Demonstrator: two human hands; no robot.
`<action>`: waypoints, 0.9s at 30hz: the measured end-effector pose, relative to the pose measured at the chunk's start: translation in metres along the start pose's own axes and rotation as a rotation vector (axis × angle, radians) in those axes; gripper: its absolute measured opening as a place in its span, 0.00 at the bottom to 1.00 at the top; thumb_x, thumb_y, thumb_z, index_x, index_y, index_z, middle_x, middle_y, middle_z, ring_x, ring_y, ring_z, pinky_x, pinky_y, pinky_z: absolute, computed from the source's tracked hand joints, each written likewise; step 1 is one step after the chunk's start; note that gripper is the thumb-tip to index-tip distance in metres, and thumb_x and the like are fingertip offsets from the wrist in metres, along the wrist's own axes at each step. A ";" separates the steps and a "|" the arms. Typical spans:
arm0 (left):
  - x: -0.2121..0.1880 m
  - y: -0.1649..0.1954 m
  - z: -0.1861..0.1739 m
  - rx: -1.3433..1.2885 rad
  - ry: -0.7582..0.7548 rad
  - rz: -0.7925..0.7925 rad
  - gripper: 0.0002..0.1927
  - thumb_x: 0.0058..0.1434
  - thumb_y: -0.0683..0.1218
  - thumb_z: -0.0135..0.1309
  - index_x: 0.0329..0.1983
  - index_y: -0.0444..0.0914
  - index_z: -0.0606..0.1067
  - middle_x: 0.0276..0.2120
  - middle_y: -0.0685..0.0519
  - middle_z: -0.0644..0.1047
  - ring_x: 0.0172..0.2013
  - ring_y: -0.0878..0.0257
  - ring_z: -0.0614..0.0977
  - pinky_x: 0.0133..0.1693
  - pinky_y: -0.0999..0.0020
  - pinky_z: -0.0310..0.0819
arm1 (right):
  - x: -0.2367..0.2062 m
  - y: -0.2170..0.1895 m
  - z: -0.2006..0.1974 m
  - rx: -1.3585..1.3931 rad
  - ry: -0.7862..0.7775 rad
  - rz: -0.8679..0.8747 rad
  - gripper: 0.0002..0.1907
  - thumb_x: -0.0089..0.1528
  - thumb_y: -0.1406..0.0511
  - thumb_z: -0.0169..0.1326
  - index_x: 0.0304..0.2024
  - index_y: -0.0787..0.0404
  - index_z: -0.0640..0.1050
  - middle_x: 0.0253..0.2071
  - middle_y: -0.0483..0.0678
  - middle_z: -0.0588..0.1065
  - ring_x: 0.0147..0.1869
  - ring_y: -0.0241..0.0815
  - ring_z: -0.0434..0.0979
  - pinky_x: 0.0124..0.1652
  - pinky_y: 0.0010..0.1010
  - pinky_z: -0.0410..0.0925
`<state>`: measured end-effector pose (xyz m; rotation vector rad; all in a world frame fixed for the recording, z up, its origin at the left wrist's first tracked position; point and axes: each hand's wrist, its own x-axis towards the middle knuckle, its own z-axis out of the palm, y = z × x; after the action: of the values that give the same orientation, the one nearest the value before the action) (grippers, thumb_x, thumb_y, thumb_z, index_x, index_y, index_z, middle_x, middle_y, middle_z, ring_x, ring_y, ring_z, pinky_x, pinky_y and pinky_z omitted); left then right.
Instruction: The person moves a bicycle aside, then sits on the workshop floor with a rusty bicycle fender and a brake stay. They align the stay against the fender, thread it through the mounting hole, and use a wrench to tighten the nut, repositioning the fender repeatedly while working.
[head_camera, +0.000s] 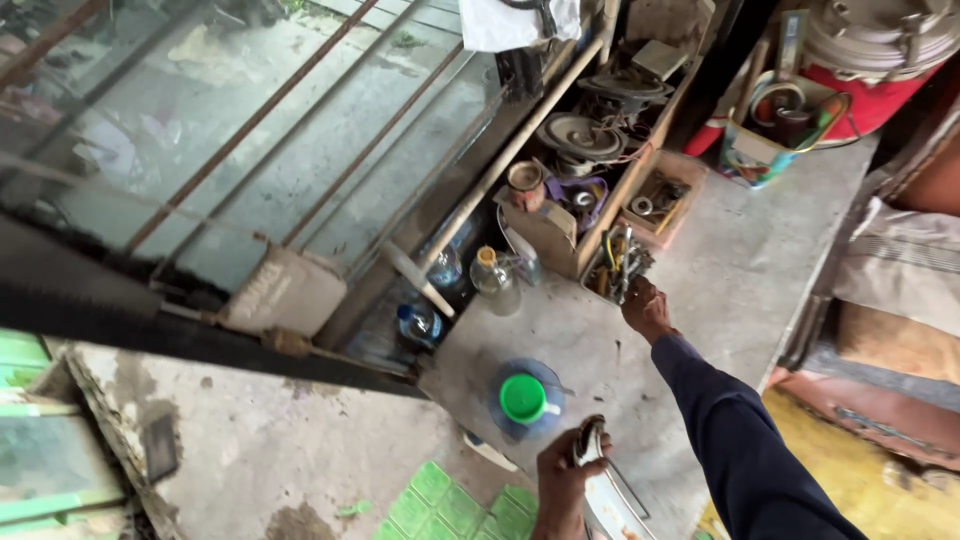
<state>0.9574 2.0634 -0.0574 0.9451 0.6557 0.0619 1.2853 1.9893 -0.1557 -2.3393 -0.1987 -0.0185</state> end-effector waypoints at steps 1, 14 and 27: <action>0.007 0.001 -0.004 -0.004 -0.003 -0.018 0.30 0.44 0.25 0.56 0.54 0.29 0.79 0.42 0.45 0.85 0.44 0.56 0.88 0.44 0.67 0.82 | 0.006 0.000 0.007 -0.007 -0.015 0.010 0.10 0.62 0.65 0.51 0.44 0.63 0.77 0.42 0.66 0.79 0.49 0.69 0.78 0.49 0.52 0.72; 0.045 -0.004 -0.024 0.015 -0.004 -0.105 0.30 0.42 0.27 0.55 0.52 0.27 0.79 0.41 0.42 0.85 0.45 0.53 0.88 0.46 0.63 0.85 | 0.040 -0.002 0.027 -0.197 -0.173 0.389 0.17 0.60 0.64 0.54 0.51 0.61 0.76 0.48 0.64 0.80 0.53 0.67 0.79 0.52 0.54 0.71; 0.036 0.017 0.015 0.014 -0.009 -0.117 0.30 0.46 0.27 0.58 0.56 0.29 0.77 0.41 0.45 0.84 0.42 0.54 0.85 0.48 0.64 0.79 | -0.019 0.015 -0.004 0.149 0.174 -0.176 0.10 0.61 0.60 0.59 0.30 0.59 0.80 0.31 0.55 0.79 0.33 0.56 0.81 0.35 0.44 0.73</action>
<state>0.9985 2.0740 -0.0562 0.9181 0.7029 -0.0510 1.2688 1.9733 -0.1653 -2.1523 -0.3079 -0.2834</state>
